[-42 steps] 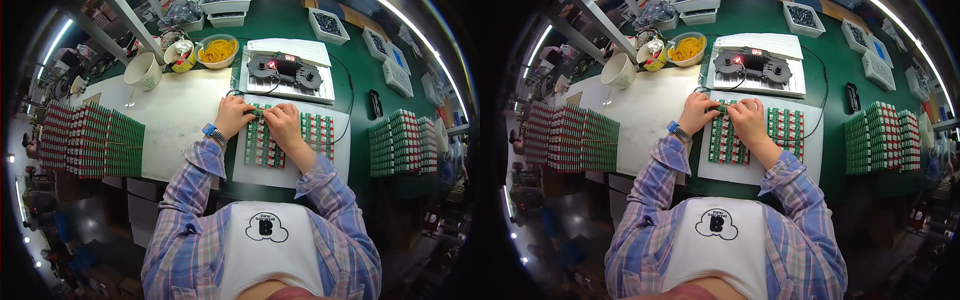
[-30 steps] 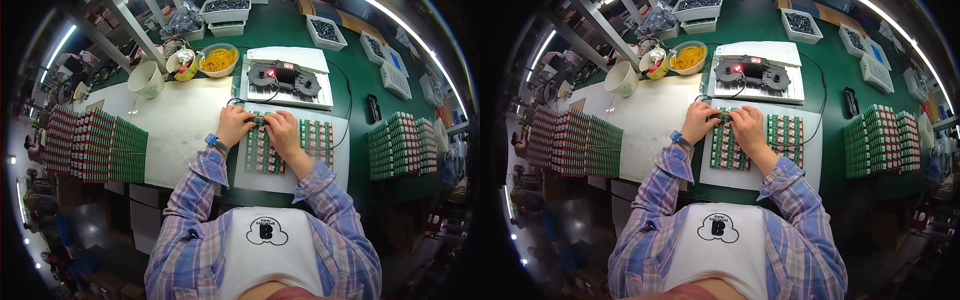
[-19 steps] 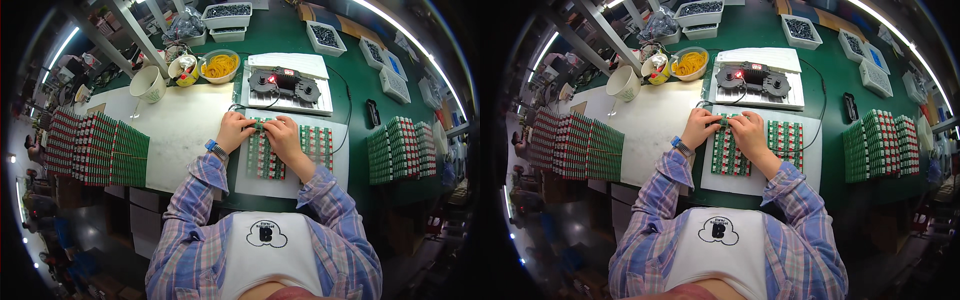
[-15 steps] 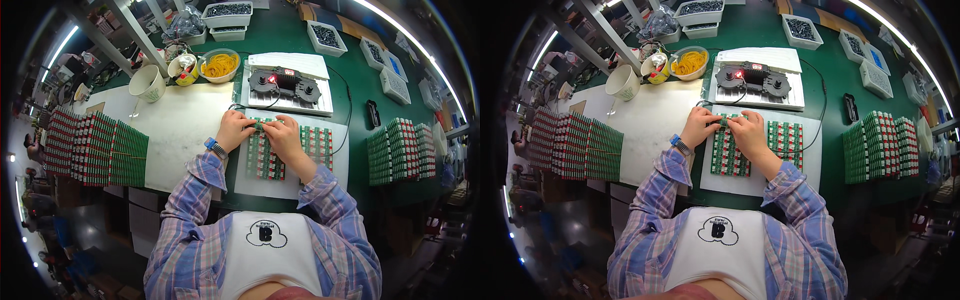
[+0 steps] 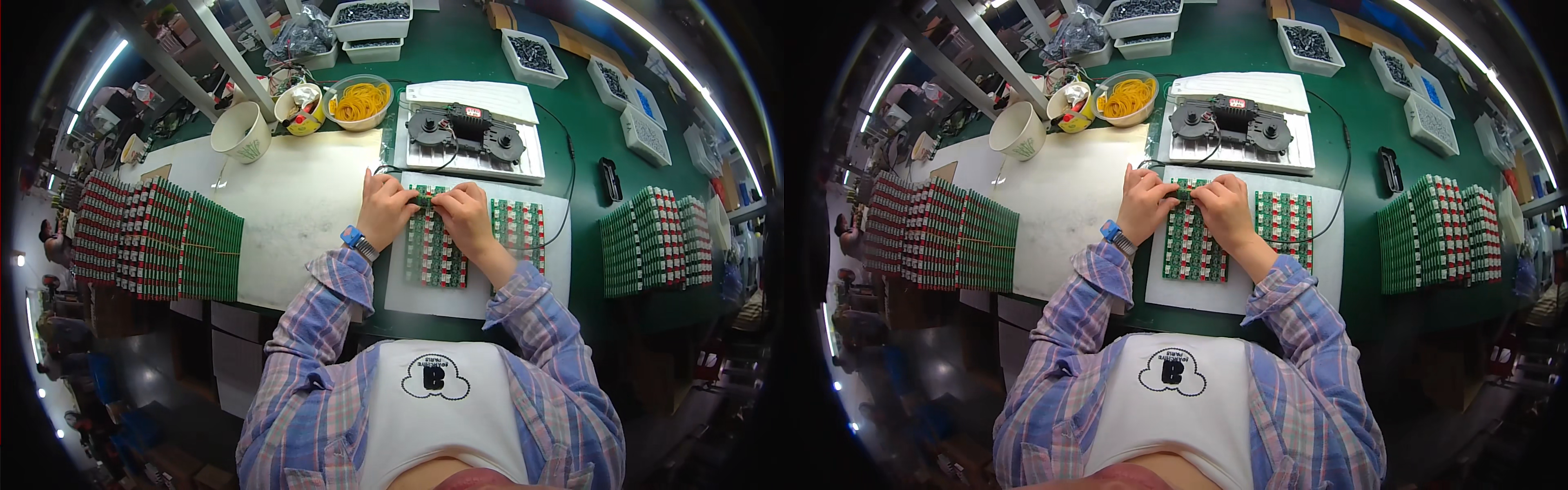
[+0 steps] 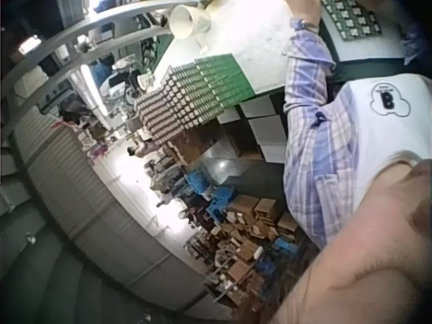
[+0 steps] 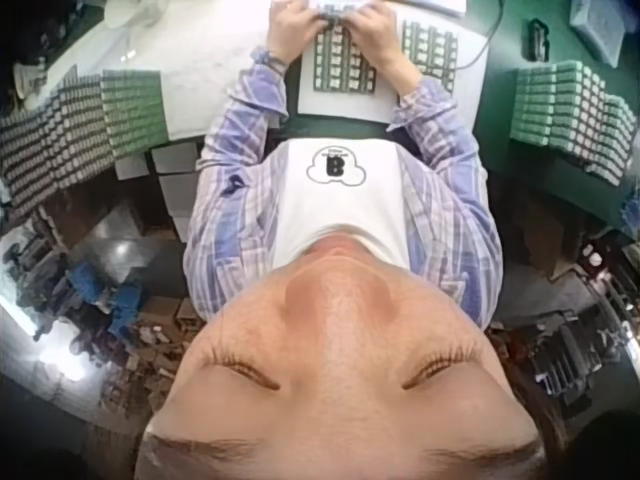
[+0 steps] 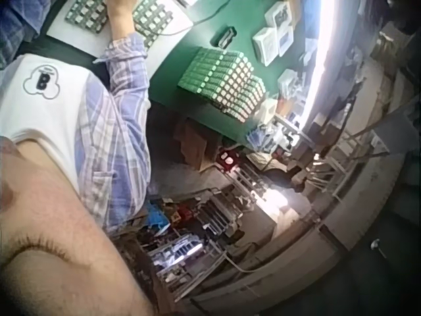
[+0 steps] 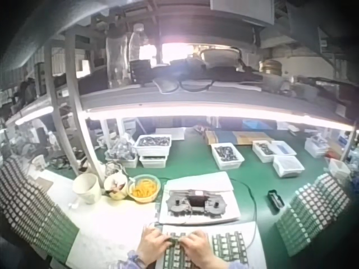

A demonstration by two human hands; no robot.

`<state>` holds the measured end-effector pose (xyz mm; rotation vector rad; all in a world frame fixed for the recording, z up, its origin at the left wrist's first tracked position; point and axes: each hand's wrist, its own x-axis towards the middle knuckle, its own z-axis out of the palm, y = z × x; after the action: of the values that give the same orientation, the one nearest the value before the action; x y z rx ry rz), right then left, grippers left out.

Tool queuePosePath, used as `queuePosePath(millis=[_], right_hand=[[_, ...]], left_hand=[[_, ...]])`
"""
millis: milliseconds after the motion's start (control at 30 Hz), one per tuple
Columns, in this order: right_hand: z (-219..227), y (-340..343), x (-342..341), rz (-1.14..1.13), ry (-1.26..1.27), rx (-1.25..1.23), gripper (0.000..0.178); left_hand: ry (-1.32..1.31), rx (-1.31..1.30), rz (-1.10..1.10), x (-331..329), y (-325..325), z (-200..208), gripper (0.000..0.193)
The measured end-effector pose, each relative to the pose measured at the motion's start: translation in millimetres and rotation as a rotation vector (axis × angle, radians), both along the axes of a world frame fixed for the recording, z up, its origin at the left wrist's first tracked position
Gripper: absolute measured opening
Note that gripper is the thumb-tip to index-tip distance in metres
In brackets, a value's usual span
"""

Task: Placing small electronic components onto circuit boards at a manual assembly station.

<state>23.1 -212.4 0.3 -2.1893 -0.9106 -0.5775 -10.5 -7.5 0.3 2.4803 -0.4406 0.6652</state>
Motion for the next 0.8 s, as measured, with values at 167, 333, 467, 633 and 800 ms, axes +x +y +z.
queuePosePath(millis=[167,333,467,633,800], right_hand=[[-2,-1,4,0.039,0.175,0.054,0.013],[2,-3,4,0.044,0.113,0.032,0.012],[5,-2,14,0.038,0.171,0.079,0.012],[0,2,18,-0.01,0.143,0.066,0.012],[-4,4,21,-0.029,0.023,0.058,0.012]], left_hand=[[0.065,0.006,-0.007,2,0,3,0.021],[0.022,0.052,-0.039,1,3,8,0.021],[0.073,-0.09,-0.039,16,6,8,0.023],[0.064,-0.059,0.008,23,3,1,0.024],[0.012,-0.051,0.023,20,2,-7,0.025]])
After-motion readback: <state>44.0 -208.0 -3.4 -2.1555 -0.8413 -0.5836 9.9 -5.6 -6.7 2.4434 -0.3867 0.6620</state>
